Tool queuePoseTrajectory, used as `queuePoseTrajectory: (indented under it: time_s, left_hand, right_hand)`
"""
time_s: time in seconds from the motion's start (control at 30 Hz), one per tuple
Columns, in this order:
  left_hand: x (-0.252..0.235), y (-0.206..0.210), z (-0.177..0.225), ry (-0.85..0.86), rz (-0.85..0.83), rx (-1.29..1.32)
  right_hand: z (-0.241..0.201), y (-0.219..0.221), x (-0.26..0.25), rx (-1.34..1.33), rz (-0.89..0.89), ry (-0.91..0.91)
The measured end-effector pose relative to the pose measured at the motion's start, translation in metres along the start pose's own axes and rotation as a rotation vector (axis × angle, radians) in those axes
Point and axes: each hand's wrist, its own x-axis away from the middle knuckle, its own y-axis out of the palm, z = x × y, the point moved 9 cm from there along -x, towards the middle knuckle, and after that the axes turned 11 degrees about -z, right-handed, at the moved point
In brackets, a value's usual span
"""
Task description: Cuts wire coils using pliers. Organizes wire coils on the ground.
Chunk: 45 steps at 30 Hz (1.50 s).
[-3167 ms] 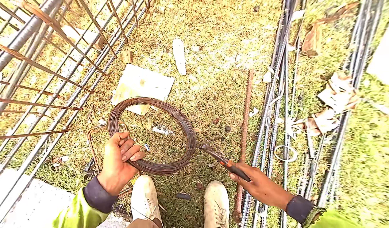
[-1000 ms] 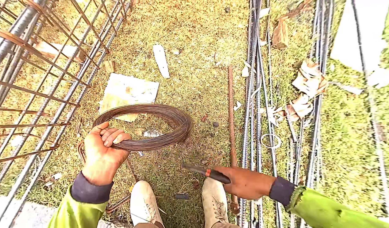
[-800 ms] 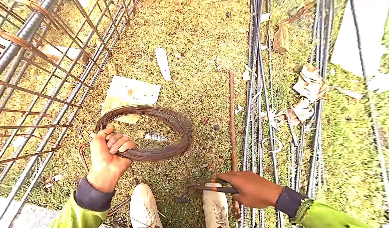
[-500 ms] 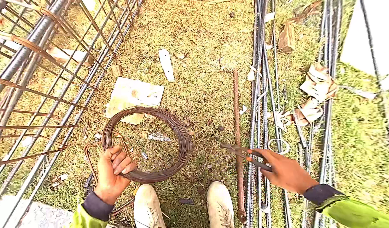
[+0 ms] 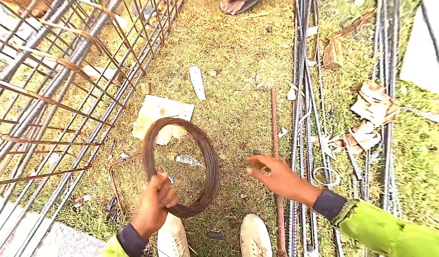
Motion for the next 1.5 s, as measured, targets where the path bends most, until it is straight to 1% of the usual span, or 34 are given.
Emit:
queuePoseTrajectory:
  time_s: [0.1, 0.17, 0.23, 0.3, 0.33, 0.43, 0.5, 0.63, 0.67, 0.73, 0.8, 0.83, 0.9, 0.97, 1.0, 1.03, 1.1, 1.13, 1.17, 1.23, 1.3, 1.33, 1.37, 1.4, 1.43, 1.5]
  left_hand:
    - [0.001, 0.031, -0.01, -0.009, -0.1, -0.222]
    - [0.002, 0.048, -0.021, -0.022, -0.182, -0.386]
    - [0.004, 0.064, -0.03, -0.014, -0.279, -0.523]
    - [0.008, 0.075, -0.037, -0.006, -0.344, -0.611]
    - [0.01, 0.08, -0.039, 0.002, -0.375, -0.632]
    - [0.016, 0.09, -0.042, 0.047, -0.466, -0.654]
    - [0.022, 0.094, -0.041, 0.088, -0.531, -0.663]
    - [0.031, 0.097, -0.031, 0.236, -0.647, -0.664]
    - [0.031, 0.099, -0.025, 0.279, -0.66, -0.658]
    - [0.031, 0.103, -0.007, 0.363, -0.624, -0.687]
    - [0.025, 0.107, 0.017, 0.411, -0.525, -0.78]
    - [0.021, 0.105, 0.029, 0.401, -0.461, -0.828]
    - [0.02, 0.095, 0.05, 0.322, -0.327, -0.901]
    - [0.032, 0.076, 0.076, 0.261, -0.206, -0.919]
    - [0.044, 0.06, 0.093, 0.258, -0.14, -0.913]
    - [0.061, 0.039, 0.113, 0.274, -0.064, -0.901]
    - [0.114, -0.014, 0.145, 0.304, 0.131, -0.901]
    - [0.151, -0.042, 0.158, 0.298, 0.252, -0.888]
    - [0.195, -0.065, 0.165, 0.254, 0.394, -0.859]
    - [0.288, -0.101, 0.165, 0.117, 0.717, -0.723]
    - [0.375, -0.11, 0.147, 0.016, 1.02, -0.5]
    - [0.416, -0.119, 0.132, -0.013, 1.089, -0.447]
    - [0.451, -0.123, 0.119, -0.033, 1.123, -0.422]
    - [0.478, -0.126, 0.108, -0.051, 1.153, -0.42]
    - [0.499, -0.13, 0.098, -0.067, 1.183, -0.425]
    - [0.522, -0.14, 0.067, -0.105, 1.221, -0.409]
  right_hand:
    - [-0.08, 0.019, -0.015, -0.558, -0.259, -0.028]
    - [-0.128, 0.028, -0.018, -0.869, -0.358, -0.083]
    - [-0.156, 0.025, -0.016, -1.091, -0.311, -0.107]
    - [-0.165, 0.023, -0.008, -1.252, -0.199, -0.089]
    - [-0.166, 0.023, -0.003, -1.304, -0.171, -0.083]
    - [-0.167, 0.026, 0.01, -1.395, -0.202, -0.09]
    - [-0.173, 0.026, 0.018, -1.361, -0.248, -0.145]
    - [-0.205, 0.023, 0.039, -1.263, -0.357, -0.381]
    - [-0.215, 0.02, 0.043, -1.229, -0.368, -0.447]
    - [-0.238, 0.013, 0.044, -1.103, -0.357, -0.549]
    - [-0.261, 0.005, 0.037, -0.983, -0.295, -0.589]
    - [-0.272, 0.003, 0.032, -0.949, -0.279, -0.589]
    - [-0.294, 0.001, 0.022, -0.933, -0.258, -0.567]
    - [-0.312, -0.002, 0.016, -0.943, -0.224, -0.55]
    - [-0.322, -0.003, 0.012, -0.94, -0.228, -0.568]
    - [-0.333, -0.004, 0.009, -0.952, -0.27, -0.605]
    - [-0.356, 0.002, 0.007, -0.992, -0.418, -0.662]
    - [-0.366, 0.008, 0.007, -0.998, -0.485, -0.67]
    - [-0.374, 0.017, 0.006, -0.994, -0.551, -0.677]
    - [-0.382, 0.042, 0.007, -0.972, -0.692, -0.676]
    - [-0.383, 0.072, 0.009, -0.889, -0.819, -0.677]
    - [-0.383, 0.087, 0.011, -0.842, -0.874, -0.668]
    - [-0.384, 0.1, 0.014, -0.797, -0.939, -0.654]
    - [-0.386, 0.111, 0.018, -0.762, -1.016, -0.629]
    - [-0.388, 0.121, 0.024, -0.742, -1.09, -0.594]
    - [-0.391, 0.139, 0.04, -0.686, -1.244, -0.53]
